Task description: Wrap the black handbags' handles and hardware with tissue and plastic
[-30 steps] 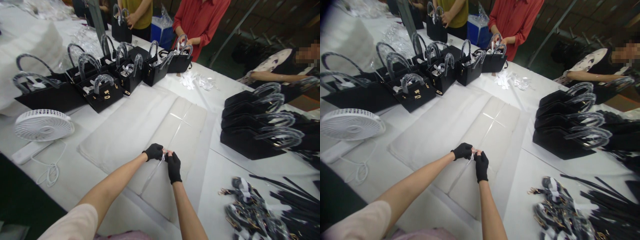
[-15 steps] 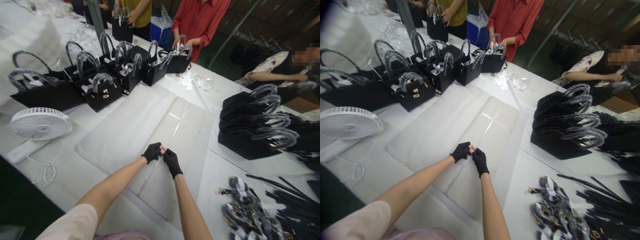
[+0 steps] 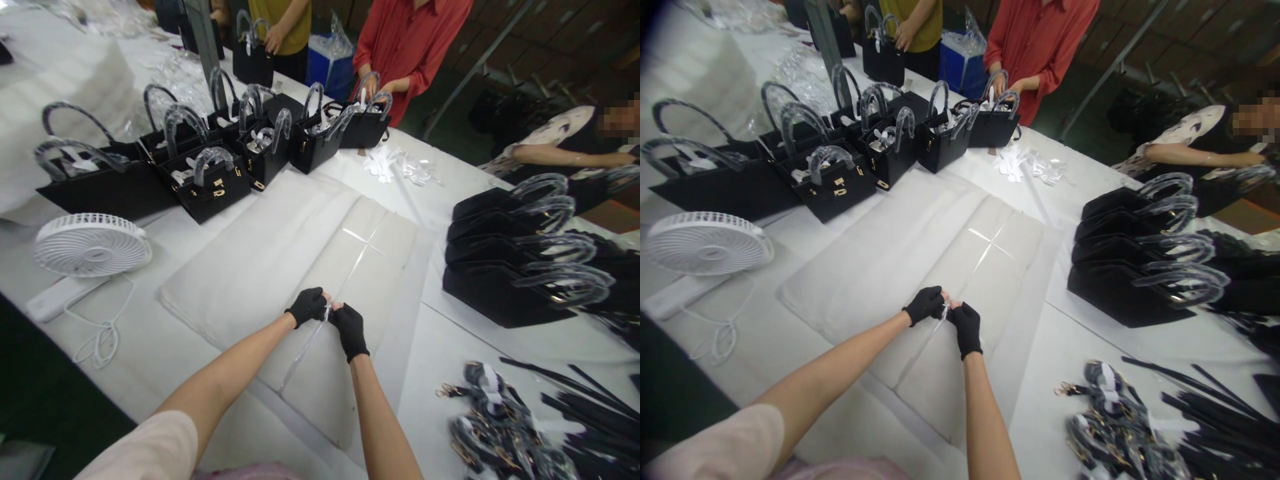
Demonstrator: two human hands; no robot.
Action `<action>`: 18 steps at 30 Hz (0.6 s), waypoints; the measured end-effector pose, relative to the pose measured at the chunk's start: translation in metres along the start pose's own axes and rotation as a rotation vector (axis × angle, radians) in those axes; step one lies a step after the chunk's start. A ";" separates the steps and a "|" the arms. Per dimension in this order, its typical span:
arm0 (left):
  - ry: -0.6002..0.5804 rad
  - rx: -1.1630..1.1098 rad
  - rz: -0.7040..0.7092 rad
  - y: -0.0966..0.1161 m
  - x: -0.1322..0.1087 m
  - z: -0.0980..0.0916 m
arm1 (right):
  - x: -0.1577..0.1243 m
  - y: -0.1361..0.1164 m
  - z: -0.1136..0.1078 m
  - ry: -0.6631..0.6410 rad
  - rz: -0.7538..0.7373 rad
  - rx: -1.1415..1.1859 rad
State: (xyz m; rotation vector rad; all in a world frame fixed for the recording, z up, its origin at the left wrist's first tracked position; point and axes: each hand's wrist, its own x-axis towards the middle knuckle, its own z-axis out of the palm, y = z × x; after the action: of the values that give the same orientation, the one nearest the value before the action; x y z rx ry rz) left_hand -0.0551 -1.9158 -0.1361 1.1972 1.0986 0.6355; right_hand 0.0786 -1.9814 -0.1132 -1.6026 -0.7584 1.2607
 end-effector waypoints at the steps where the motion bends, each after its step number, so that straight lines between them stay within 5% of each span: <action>1: -0.056 -0.004 -0.026 0.000 -0.001 -0.001 | 0.000 0.001 0.000 0.007 -0.003 0.003; 6: -0.173 -0.023 -0.084 -0.002 -0.003 0.001 | 0.000 0.001 0.003 0.039 -0.029 -0.016; 18: 0.084 -0.092 -0.054 0.004 -0.005 0.011 | 0.008 0.004 0.001 0.158 -0.062 -0.030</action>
State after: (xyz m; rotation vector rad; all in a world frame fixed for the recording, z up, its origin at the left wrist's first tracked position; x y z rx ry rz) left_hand -0.0459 -1.9233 -0.1310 1.0667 1.1553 0.6926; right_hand 0.0801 -1.9755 -0.1201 -1.6679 -0.7251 1.0696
